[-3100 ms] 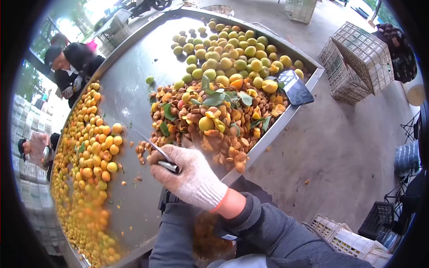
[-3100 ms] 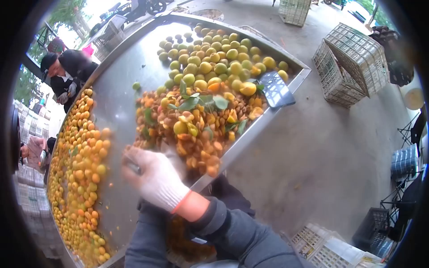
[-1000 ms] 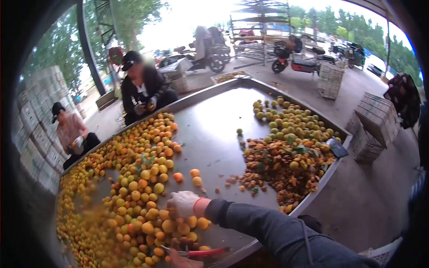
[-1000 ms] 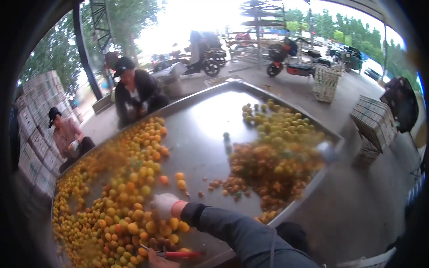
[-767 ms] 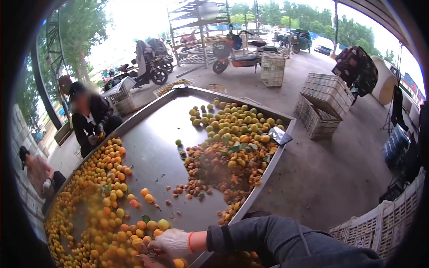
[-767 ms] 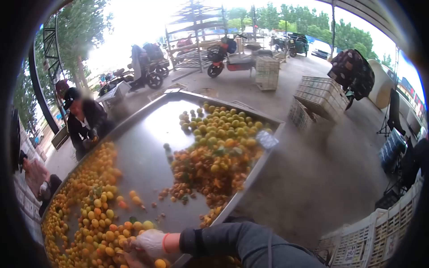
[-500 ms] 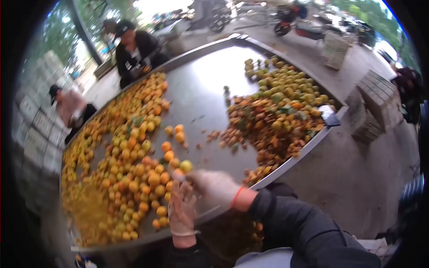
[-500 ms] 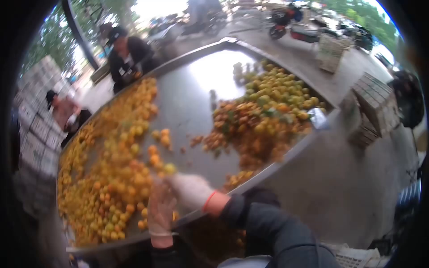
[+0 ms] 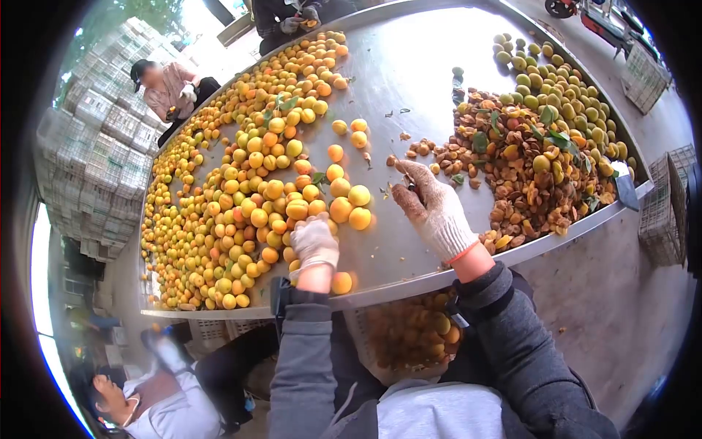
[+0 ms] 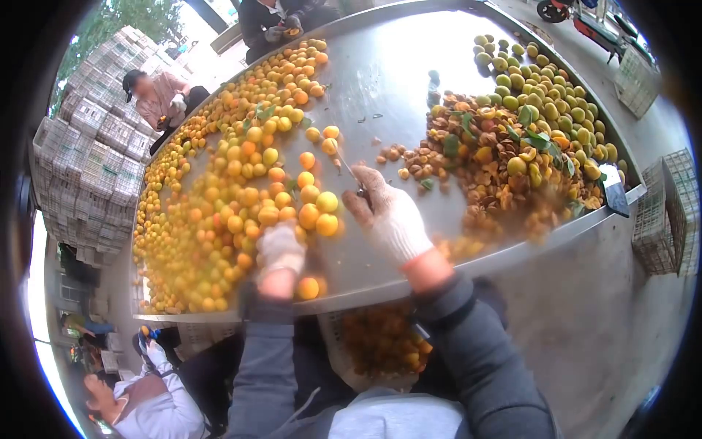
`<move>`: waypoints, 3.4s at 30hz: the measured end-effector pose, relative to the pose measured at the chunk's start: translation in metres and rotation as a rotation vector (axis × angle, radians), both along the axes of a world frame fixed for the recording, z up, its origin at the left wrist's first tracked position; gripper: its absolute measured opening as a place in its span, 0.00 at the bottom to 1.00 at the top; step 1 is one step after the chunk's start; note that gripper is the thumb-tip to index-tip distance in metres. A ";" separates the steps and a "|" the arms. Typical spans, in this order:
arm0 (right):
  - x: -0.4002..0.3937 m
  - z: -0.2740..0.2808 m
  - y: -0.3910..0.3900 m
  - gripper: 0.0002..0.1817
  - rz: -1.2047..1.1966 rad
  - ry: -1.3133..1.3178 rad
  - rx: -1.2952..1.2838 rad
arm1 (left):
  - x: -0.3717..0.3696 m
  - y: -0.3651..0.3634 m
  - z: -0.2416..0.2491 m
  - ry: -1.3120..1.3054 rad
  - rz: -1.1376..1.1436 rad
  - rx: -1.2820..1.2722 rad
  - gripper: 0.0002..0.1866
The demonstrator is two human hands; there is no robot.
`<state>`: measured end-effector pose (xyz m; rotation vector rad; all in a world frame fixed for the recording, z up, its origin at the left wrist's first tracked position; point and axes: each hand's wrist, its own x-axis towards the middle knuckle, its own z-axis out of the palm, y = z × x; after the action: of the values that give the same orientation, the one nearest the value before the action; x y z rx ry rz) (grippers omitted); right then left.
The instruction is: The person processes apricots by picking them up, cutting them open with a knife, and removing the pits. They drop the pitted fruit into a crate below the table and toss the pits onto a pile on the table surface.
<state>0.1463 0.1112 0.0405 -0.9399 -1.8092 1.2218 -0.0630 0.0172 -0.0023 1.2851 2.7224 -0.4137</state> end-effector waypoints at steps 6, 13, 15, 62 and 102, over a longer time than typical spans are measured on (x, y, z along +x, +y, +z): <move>-0.004 0.014 -0.002 0.16 0.052 0.017 -0.292 | 0.018 -0.019 0.033 -0.736 0.166 0.692 0.30; -0.024 -0.007 -0.028 0.08 0.339 0.043 -0.253 | 0.032 -0.043 0.040 -1.625 0.131 1.231 0.29; -0.024 0.000 -0.037 0.08 0.385 -0.005 -0.271 | 0.031 -0.046 0.027 -1.712 0.034 1.308 0.26; -0.044 -0.068 -0.023 0.17 0.411 -0.039 0.202 | 0.040 -0.054 0.048 -1.449 -0.183 1.334 0.28; -0.044 -0.001 -0.058 0.06 0.280 -0.364 0.223 | 0.059 -0.045 0.049 -1.506 -0.063 1.424 0.29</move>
<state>0.1022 0.0529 0.0391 -0.8394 -2.3765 1.0274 -0.0036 -0.0274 0.0468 0.9245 1.2869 1.8870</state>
